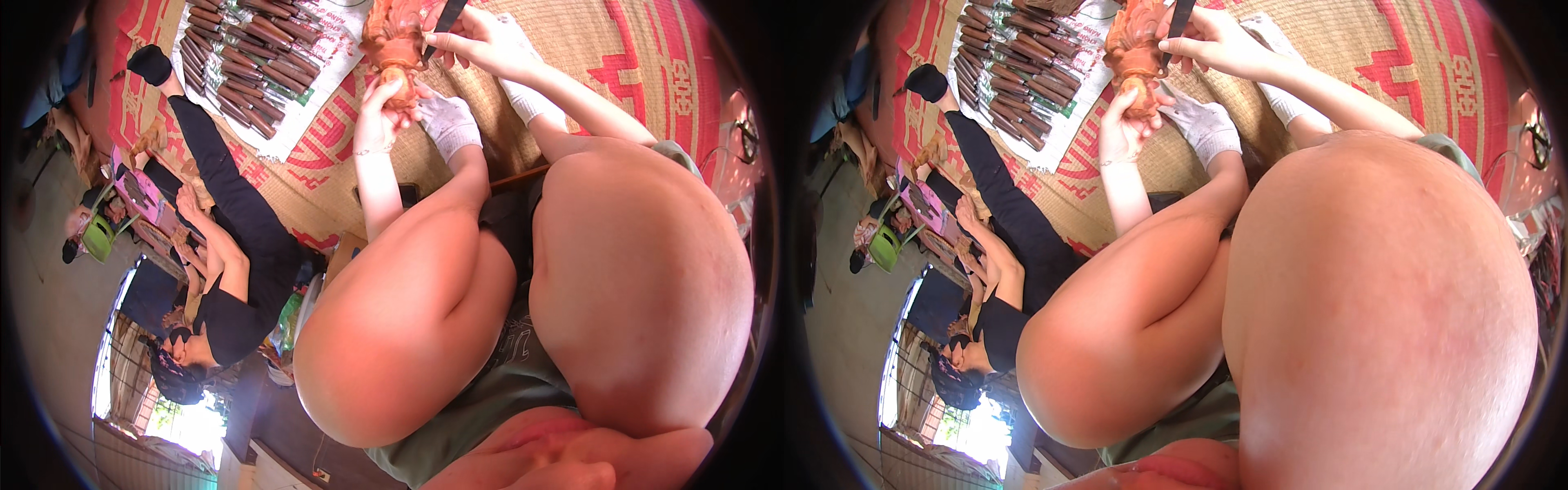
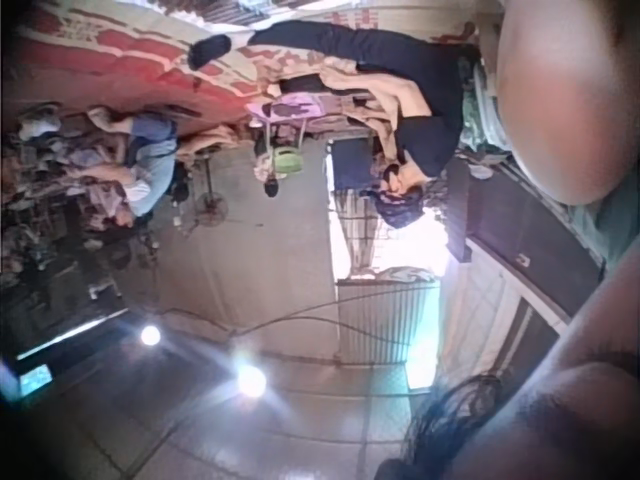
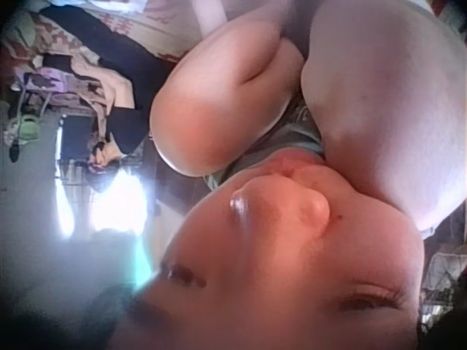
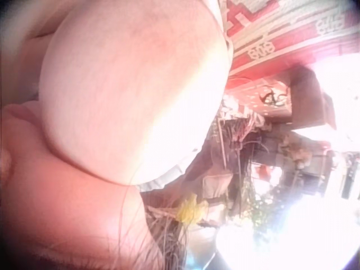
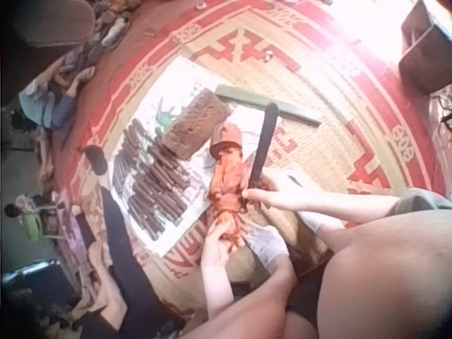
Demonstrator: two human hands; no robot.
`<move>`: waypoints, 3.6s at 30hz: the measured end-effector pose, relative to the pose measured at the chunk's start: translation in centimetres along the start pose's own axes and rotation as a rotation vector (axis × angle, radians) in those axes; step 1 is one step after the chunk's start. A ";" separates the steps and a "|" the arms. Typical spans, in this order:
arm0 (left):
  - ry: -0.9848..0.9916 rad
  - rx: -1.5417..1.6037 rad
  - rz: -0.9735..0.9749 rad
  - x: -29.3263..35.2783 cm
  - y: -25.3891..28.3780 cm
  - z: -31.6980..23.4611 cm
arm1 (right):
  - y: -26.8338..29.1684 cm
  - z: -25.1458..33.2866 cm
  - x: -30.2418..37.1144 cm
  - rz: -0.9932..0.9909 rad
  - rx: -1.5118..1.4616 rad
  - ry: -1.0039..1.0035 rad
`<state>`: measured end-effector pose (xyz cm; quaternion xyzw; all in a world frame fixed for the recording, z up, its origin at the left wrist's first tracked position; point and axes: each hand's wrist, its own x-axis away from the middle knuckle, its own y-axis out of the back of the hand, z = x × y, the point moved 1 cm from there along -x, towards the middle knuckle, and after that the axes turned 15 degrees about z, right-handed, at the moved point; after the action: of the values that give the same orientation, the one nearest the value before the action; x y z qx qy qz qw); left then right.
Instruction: The person sits on a mat and carves a reddish-brown wooden figurine using a knife. They hold the figurine in their left hand and use the knife in their right hand to shape the wood, occasionally rotating the object to access different sides.
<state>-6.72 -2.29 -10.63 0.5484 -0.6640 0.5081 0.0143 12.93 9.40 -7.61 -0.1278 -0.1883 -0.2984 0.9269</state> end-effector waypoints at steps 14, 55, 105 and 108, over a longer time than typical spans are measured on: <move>0.006 0.292 0.049 1.6 -0.4 0.1 | -2.3 -2.4 -1.2 0.152 -0.235 0.310; 0.072 0.133 -0.136 0.7 -1.7 0.0 | -0.9 -1.4 -5.2 -0.018 -0.011 0.500; 0.112 -0.015 -0.229 0.1 -3.3 -0.4 | 1.1 0.6 -7.2 0.310 0.320 0.493; 0.101 0.002 -0.228 0.3 -3.4 -0.4 | 1.0 0.8 -7.4 0.322 0.375 0.513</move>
<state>-4.55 -1.80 -8.06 0.5940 -0.5953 0.5309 0.1047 7.70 14.18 -10.22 0.0957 0.0216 -0.1309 0.9865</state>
